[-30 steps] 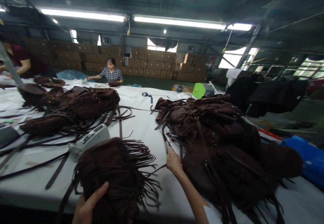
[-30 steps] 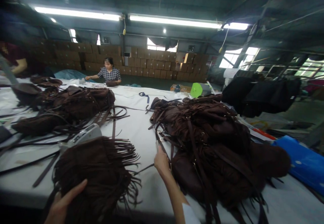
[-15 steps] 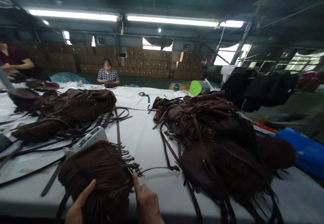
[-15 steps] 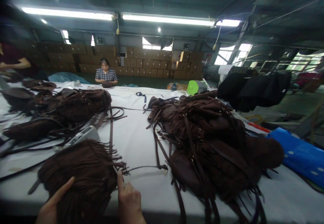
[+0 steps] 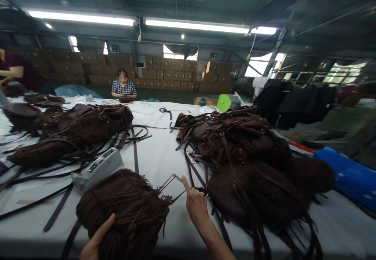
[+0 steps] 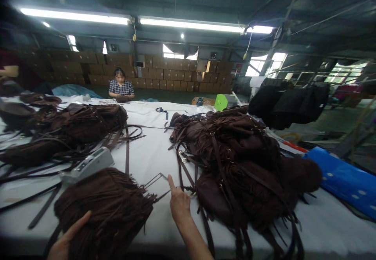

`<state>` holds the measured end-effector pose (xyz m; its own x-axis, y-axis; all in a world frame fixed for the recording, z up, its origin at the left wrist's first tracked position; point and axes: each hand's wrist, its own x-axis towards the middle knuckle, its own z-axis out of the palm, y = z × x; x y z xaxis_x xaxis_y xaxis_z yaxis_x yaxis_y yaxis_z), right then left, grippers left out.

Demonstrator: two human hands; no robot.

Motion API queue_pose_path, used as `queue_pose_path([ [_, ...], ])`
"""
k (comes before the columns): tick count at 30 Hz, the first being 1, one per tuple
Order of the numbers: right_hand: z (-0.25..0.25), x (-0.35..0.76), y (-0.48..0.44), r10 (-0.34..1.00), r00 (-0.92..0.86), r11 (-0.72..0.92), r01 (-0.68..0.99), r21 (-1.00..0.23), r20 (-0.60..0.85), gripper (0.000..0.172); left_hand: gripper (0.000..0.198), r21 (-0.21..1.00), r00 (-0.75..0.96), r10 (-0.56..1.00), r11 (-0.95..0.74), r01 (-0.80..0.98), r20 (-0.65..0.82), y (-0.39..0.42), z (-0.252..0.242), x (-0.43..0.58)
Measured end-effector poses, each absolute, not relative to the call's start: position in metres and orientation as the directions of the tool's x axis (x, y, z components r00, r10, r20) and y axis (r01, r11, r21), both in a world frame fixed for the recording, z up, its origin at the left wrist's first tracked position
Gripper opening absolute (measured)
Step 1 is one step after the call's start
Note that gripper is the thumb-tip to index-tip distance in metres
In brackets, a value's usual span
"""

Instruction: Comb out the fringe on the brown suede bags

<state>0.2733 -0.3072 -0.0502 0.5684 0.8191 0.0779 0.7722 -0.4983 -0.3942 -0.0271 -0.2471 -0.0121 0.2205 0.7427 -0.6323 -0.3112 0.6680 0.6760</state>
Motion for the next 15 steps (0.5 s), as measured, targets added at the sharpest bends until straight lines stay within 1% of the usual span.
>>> queue_pose_path([
  [1, -0.050, 0.279, -0.310, 0.780, 0.625, -0.509, 0.645, -0.570, 0.010, 0.064, 0.070, 0.667, 0.213, 0.740, 0.669, -0.326, -0.638, -0.247, -0.011, -0.026],
  [2, -0.049, 0.285, -0.313, 0.745, 0.663, -0.511, 0.497, -0.701, -0.073, 0.060, 0.069, 0.657, 0.211, 0.737, 0.670, -0.346, -0.642, -0.247, -0.010, -0.026],
  [3, -0.048, 0.289, -0.317, 0.715, 0.682, -0.499, 0.346, -0.794, -0.152, 0.057, 0.069, 0.647, 0.198, 0.736, 0.668, -0.367, -0.648, -0.247, -0.009, -0.027],
  [4, -0.046, 0.292, -0.321, 0.696, 0.688, -0.467, 0.214, -0.858, -0.207, 0.057, 0.069, 0.642, 0.177, 0.736, 0.663, -0.386, -0.653, -0.246, -0.009, -0.027],
  [5, -0.044, 0.291, -0.326, 0.689, 0.688, -0.414, 0.116, -0.903, -0.228, 0.058, 0.070, 0.644, 0.154, 0.741, 0.652, -0.401, -0.654, -0.246, -0.008, -0.028],
  [7, -0.042, 0.277, -0.334, 0.702, 0.680, -0.268, -0.024, -0.963, -0.213, 0.065, 0.074, 0.655, 0.132, 0.753, 0.634, -0.411, -0.645, -0.247, -0.007, -0.025],
  [8, -0.043, 0.264, -0.338, 0.720, 0.667, -0.203, -0.062, -0.977, -0.192, 0.067, 0.075, 0.657, 0.134, 0.755, 0.632, -0.411, -0.642, -0.248, -0.006, -0.022],
  [9, -0.046, 0.246, -0.340, 0.753, 0.642, -0.164, -0.034, -0.986, -0.148, 0.067, 0.075, 0.655, 0.139, 0.756, 0.631, -0.415, -0.640, -0.250, -0.005, -0.018],
  [10, -0.052, 0.226, -0.341, 0.800, 0.594, -0.155, 0.070, -0.985, -0.084, 0.065, 0.074, 0.650, 0.148, 0.755, 0.633, -0.421, -0.639, -0.252, -0.003, -0.014],
  [11, -0.059, 0.205, -0.341, 0.844, 0.536, -0.149, 0.240, -0.959, 0.003, 0.061, 0.072, 0.643, 0.158, 0.751, 0.637, -0.425, -0.641, -0.255, -0.001, -0.010],
  [12, -0.068, 0.186, -0.339, 0.894, 0.437, -0.127, 0.458, -0.880, 0.099, 0.061, 0.070, 0.644, 0.158, 0.754, 0.634, -0.429, -0.637, -0.258, 0.002, -0.007],
  [13, -0.078, 0.170, -0.336, 0.927, 0.346, -0.130, 0.663, -0.738, 0.148, 0.066, 0.068, 0.663, 0.147, 0.772, 0.613, -0.431, -0.618, -0.261, 0.003, -0.005],
  [14, -0.087, 0.159, -0.333, 0.949, 0.277, -0.149, 0.816, -0.559, 0.152, 0.073, 0.067, 0.692, 0.130, 0.798, 0.580, -0.430, -0.588, -0.264, 0.005, -0.005],
  [15, -0.095, 0.153, -0.329, 0.961, 0.247, -0.183, 0.907, -0.378, 0.127, 0.080, 0.067, 0.725, 0.106, 0.827, 0.539, -0.429, -0.552, -0.267, 0.005, -0.006],
])
